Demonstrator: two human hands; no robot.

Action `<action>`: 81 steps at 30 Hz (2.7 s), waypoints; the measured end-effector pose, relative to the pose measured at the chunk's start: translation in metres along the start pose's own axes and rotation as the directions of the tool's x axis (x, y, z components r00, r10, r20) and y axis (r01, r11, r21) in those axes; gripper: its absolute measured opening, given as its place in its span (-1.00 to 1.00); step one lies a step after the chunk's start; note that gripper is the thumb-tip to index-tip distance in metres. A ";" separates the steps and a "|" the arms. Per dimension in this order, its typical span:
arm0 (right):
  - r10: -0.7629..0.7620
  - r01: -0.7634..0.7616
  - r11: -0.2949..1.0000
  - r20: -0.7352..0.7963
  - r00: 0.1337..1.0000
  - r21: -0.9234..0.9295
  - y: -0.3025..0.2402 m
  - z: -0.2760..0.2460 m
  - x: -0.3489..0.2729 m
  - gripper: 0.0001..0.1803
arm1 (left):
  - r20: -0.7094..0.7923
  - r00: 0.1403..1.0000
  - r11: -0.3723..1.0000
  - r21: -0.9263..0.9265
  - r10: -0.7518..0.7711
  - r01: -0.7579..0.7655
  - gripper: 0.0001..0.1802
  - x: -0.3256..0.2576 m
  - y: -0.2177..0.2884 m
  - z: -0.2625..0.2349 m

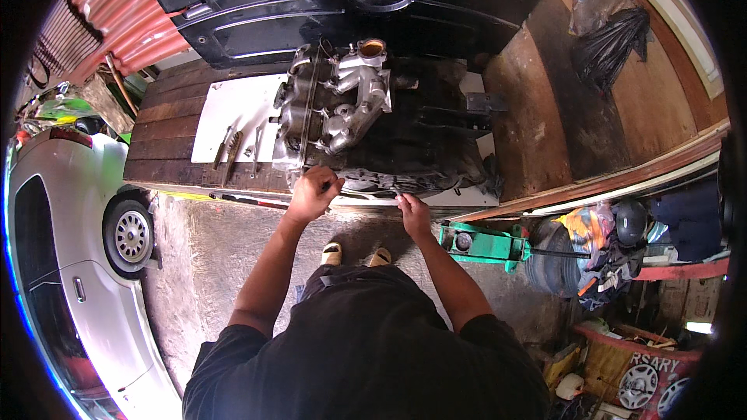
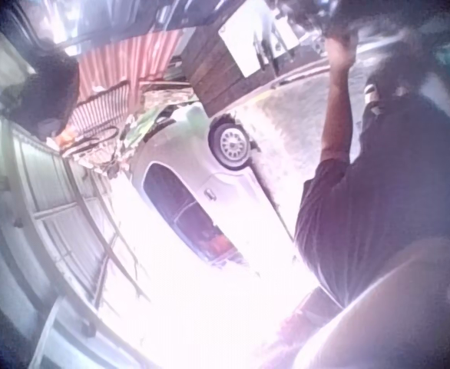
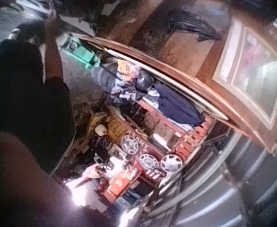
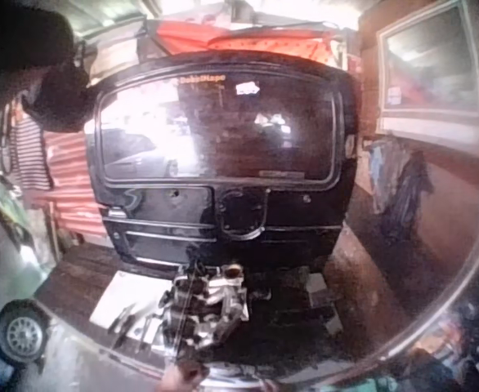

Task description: The person uses a wrench to tighten bolts on a car engine block resting on a wooden workbench. The person repeatedly turns the wrench on different bolts around the engine's perimeter.

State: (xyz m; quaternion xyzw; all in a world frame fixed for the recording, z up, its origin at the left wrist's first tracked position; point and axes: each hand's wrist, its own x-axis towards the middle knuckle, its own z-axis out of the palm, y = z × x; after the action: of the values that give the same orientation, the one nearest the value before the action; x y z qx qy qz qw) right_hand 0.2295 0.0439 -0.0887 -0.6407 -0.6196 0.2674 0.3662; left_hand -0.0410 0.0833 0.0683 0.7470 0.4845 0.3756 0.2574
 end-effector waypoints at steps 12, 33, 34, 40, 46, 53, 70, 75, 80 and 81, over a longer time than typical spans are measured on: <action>-0.203 0.261 0.852 0.172 0.964 -0.455 -0.035 -0.049 0.012 -0.79 | -0.061 0.998 1.000 -0.014 -0.004 0.003 -0.76 -0.001 -0.002 0.004; 0.111 -0.071 0.980 0.214 0.971 -0.186 -0.057 -0.065 0.000 -0.73 | -0.030 0.999 1.000 -0.011 -0.013 0.013 -0.72 -0.003 -0.006 0.004; 0.225 -0.232 0.973 0.221 0.949 0.007 -0.037 -0.055 -0.006 -0.71 | -0.042 0.999 1.000 -0.011 0.007 -0.008 -0.72 -0.001 -0.005 0.005; 0.334 -0.361 0.853 0.137 0.932 0.377 -0.028 -0.014 -0.020 -0.73 | -0.029 0.999 0.999 0.044 0.016 -0.015 -0.70 -0.002 -0.005 0.003; 0.337 -0.358 0.853 0.123 0.934 0.381 -0.008 0.010 -0.006 -0.70 | -0.024 0.999 1.000 0.012 0.026 -0.025 -0.71 -0.001 -0.008 0.003; 0.229 -0.234 0.901 0.059 0.972 0.366 -0.005 0.017 -0.003 -0.72 | 0.006 1.000 0.999 0.042 0.006 -0.007 -0.73 -0.001 -0.007 -0.001; -0.168 0.203 0.772 0.115 0.979 -0.602 -0.046 -0.061 0.014 -0.71 | -0.003 1.000 0.999 -0.035 -0.027 0.027 -0.72 -0.002 -0.007 0.000; -0.245 0.420 0.637 0.347 0.905 -0.646 -0.105 -0.090 0.040 -0.75 | -0.004 0.999 0.999 -0.014 -0.033 0.033 -0.70 0.000 -0.003 0.001; -0.184 0.606 0.350 0.582 0.792 -0.714 -0.152 -0.062 0.061 -0.87 | -0.044 0.999 0.999 -0.046 -0.010 0.008 -0.68 -0.001 -0.008 0.004; -0.171 0.606 0.340 0.586 0.792 -0.719 -0.158 -0.053 0.062 -0.88 | -0.003 0.998 0.997 -0.031 -0.066 0.066 -0.68 0.000 0.000 -0.001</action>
State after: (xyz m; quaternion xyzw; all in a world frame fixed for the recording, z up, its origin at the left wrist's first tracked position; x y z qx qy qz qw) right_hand 0.1829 0.0921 0.0762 -0.4891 -0.8632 -0.0658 -0.1069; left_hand -0.0415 0.0832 0.0689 0.7259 0.5035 0.3758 0.2800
